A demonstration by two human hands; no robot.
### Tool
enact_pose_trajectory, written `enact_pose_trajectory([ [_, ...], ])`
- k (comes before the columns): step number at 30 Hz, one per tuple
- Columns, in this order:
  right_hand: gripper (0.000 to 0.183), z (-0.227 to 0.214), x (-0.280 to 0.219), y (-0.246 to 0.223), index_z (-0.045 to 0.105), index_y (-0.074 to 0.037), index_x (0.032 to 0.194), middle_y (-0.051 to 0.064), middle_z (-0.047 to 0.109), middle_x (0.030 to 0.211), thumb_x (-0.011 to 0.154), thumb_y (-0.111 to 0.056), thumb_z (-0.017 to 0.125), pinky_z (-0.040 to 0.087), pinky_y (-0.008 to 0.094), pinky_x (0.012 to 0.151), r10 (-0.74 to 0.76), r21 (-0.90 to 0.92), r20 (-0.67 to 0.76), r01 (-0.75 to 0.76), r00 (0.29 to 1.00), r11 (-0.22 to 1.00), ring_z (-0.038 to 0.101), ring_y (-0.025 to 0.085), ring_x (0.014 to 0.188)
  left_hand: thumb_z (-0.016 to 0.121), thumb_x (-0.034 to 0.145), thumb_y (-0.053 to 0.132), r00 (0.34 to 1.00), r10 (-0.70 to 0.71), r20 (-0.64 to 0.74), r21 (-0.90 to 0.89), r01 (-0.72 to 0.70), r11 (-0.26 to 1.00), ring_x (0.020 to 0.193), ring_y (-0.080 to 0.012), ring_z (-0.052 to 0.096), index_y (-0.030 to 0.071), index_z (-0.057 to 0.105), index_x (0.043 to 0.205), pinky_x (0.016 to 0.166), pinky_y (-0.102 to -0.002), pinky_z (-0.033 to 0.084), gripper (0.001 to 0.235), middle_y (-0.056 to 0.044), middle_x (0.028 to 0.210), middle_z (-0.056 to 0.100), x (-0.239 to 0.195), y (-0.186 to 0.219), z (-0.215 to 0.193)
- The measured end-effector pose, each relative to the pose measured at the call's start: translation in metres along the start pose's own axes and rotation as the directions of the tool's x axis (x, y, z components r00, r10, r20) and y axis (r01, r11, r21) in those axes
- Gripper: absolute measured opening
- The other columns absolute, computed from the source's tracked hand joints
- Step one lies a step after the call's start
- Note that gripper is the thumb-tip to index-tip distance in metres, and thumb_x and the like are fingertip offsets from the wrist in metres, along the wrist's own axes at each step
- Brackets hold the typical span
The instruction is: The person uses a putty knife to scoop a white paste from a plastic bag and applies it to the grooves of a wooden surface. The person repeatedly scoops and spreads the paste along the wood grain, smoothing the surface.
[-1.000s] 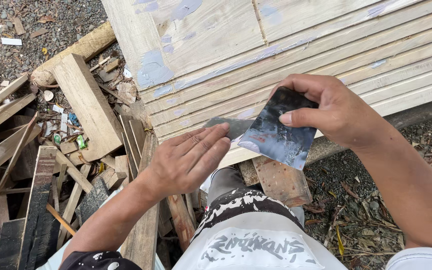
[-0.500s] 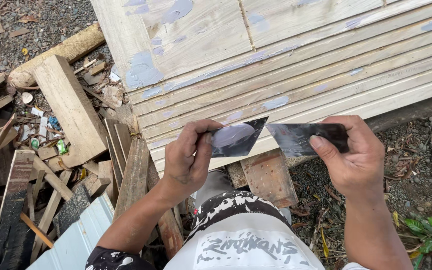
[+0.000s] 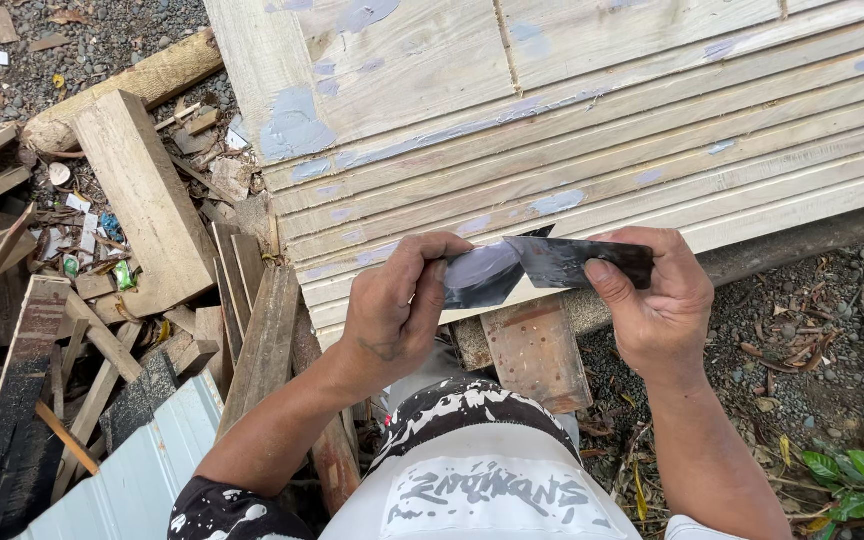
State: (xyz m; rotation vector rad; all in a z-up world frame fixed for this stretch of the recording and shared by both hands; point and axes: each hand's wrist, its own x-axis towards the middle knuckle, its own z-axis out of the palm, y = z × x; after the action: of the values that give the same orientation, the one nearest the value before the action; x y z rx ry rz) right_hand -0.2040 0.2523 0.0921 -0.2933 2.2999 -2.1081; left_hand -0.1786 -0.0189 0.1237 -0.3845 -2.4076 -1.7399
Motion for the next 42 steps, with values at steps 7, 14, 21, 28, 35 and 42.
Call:
enact_pose_trajectory([
  [7, 0.021, 0.012, 0.01, -0.023, 0.062, -0.003, 0.119, 0.011, 0.071, 0.115, 0.101, 0.005, 0.069, 0.06, 0.026, 0.093, -0.125, -0.029, 0.159, 0.131, 0.979, 0.991, 0.07, 0.014, 0.105, 0.052, 0.103, -0.011, 0.999, 0.037, 0.038, 0.021, -0.038, 0.999, 0.058, -0.0087, 0.06, -0.001, 0.058, 0.122, 0.053, -0.025, 0.045, 0.022, -0.007, 0.08, 0.065, 0.007, 0.005, -0.006],
  [14, 0.036, 0.02, 0.022, -0.07, 0.067, -0.005, 0.109, 0.011, 0.07, 0.109, 0.076, 0.006, 0.077, 0.059, 0.039, 0.089, -0.459, -0.389, 0.478, 0.649, 0.749, 0.654, 0.071, 0.028, 0.104, 0.05, 0.107, -0.002, 0.986, -0.167, -0.009, -0.068, 0.166, 0.984, 0.063, -0.0073, 0.056, 0.0, 0.061, 0.122, 0.057, -0.023, 0.046, 0.019, -0.004, 0.078, 0.063, 0.009, -0.001, -0.005],
  [21, 0.034, 0.019, 0.011, -0.073, 0.077, -0.007, 0.109, 0.01, 0.074, 0.115, 0.076, -0.011, 0.08, 0.05, 0.047, 0.097, -0.476, -0.553, 0.558, 0.733, 0.679, 0.397, 0.067, 0.03, 0.108, 0.046, 0.106, 0.011, 0.804, -0.58, 0.13, -0.643, 0.514, 0.568, 0.076, -0.0022, 0.061, 0.001, 0.063, 0.121, 0.065, -0.019, 0.054, 0.025, 0.002, 0.093, 0.068, 0.014, -0.032, 0.005],
  [28, 0.024, 0.018, -0.008, -0.036, 0.077, -0.014, 0.113, 0.004, 0.07, 0.126, 0.089, -0.015, 0.076, 0.042, 0.05, 0.115, -0.542, -0.491, 0.488, 0.729, 0.684, 0.477, 0.057, 0.024, 0.126, 0.048, 0.108, 0.009, 0.8, -0.557, 0.223, -0.873, 0.418, 0.252, 0.081, -0.0054, 0.066, -0.001, 0.062, 0.124, 0.073, -0.022, 0.057, 0.024, -0.004, 0.098, 0.07, 0.005, -0.043, 0.012],
  [35, 0.025, 0.008, -0.019, -0.018, 0.075, -0.013, 0.115, 0.004, 0.067, 0.128, 0.09, -0.014, 0.077, 0.036, 0.054, 0.124, -0.543, -0.388, 0.524, 0.751, 0.656, 0.534, 0.056, 0.026, 0.129, 0.05, 0.105, 0.008, 0.764, -0.573, 0.297, -0.912, 0.405, 0.067, 0.082, -0.0067, 0.069, -0.001, 0.06, 0.12, 0.076, -0.023, 0.06, 0.019, -0.004, 0.097, 0.071, 0.001, -0.043, 0.019],
  [42, 0.034, -0.011, -0.02, -0.013, 0.077, -0.011, 0.113, 0.006, 0.068, 0.126, 0.083, 0.004, 0.074, 0.035, 0.058, 0.124, -0.52, -0.422, 0.546, 0.752, 0.656, 0.506, 0.057, 0.028, 0.129, 0.052, 0.109, 0.009, 0.826, -0.465, 0.318, -0.933, 0.36, 0.003, 0.084, -0.0073, 0.07, -0.002, 0.06, 0.122, 0.075, -0.022, 0.059, 0.018, -0.004, 0.099, 0.071, -0.004, -0.049, 0.026],
])
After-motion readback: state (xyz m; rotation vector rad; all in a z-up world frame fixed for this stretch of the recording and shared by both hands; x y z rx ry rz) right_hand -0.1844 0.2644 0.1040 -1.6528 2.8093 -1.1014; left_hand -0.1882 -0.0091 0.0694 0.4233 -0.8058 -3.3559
